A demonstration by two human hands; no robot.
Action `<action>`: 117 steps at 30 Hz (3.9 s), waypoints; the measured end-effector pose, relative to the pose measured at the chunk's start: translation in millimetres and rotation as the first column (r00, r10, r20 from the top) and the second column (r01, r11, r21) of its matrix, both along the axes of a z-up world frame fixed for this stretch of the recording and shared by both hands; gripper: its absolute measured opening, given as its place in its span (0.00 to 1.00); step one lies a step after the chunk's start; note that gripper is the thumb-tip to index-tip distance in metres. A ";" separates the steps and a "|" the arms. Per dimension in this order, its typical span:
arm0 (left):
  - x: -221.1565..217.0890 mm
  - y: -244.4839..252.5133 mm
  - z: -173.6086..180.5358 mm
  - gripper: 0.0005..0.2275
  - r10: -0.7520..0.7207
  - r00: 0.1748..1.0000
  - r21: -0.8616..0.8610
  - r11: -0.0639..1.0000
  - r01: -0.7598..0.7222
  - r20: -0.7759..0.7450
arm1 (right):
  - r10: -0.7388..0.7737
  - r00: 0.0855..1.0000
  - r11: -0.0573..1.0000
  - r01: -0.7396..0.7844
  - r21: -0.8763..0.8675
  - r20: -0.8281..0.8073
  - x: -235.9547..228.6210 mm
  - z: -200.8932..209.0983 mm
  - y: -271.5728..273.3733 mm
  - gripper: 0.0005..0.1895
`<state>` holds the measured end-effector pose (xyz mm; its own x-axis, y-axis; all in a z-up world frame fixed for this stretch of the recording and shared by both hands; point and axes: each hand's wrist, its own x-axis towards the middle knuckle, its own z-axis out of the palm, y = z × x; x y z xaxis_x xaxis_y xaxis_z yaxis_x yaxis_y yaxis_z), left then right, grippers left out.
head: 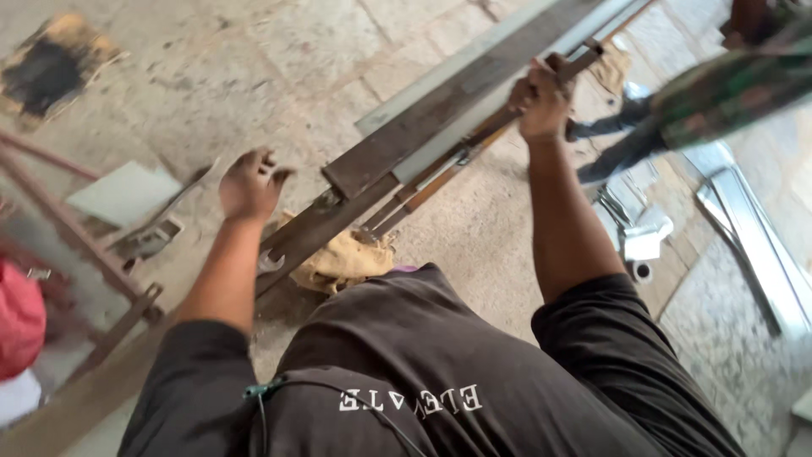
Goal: The person operates a manual metal bending machine to bend long aluminum profiles. They place the profiles into the machine, tighten the clamps using a wrench, and pull a lever to bend the metal. A coworker assists by holding the profiles and handing them over.
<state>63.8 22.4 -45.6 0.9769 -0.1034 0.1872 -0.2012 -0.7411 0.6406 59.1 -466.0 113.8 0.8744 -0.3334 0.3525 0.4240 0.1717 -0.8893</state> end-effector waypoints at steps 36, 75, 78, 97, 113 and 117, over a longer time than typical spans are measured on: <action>4.7 13.0 -16.8 0.33 -0.406 0.911 -0.214 0.898 0.384 -0.075 | 0.029 0.943 0.856 0.148 -0.495 0.333 23.1 -50.5 -9.5 0.07; -7.2 -1.9 15.5 0.16 0.196 0.981 -0.123 0.973 -0.196 -0.008 | 0.034 0.994 0.995 -0.024 -0.100 0.105 1.2 -27.7 0.5 0.13; -19.0 10.4 -2.8 0.13 0.004 0.999 -0.233 0.973 -0.013 -0.042 | -0.066 0.978 0.978 0.103 -0.183 0.199 -13.8 -86.8 -8.3 0.08; -155.3 18.4 57.6 0.09 0.321 0.947 0.153 0.936 -0.318 0.004 | -0.284 0.881 0.727 0.455 -0.515 0.378 -4.4 -195.6 105.5 0.45; -78.8 -50.3 41.0 0.18 0.024 0.958 0.155 0.988 0.021 -0.285 | -0.203 0.881 0.659 0.446 -0.606 0.427 1.2 -210.3 81.2 0.42; -68.9 -36.7 25.9 0.12 -0.101 0.959 0.221 0.962 0.162 -0.265 | -0.230 0.870 0.706 0.458 -0.541 0.437 12.1 -226.6 80.8 0.45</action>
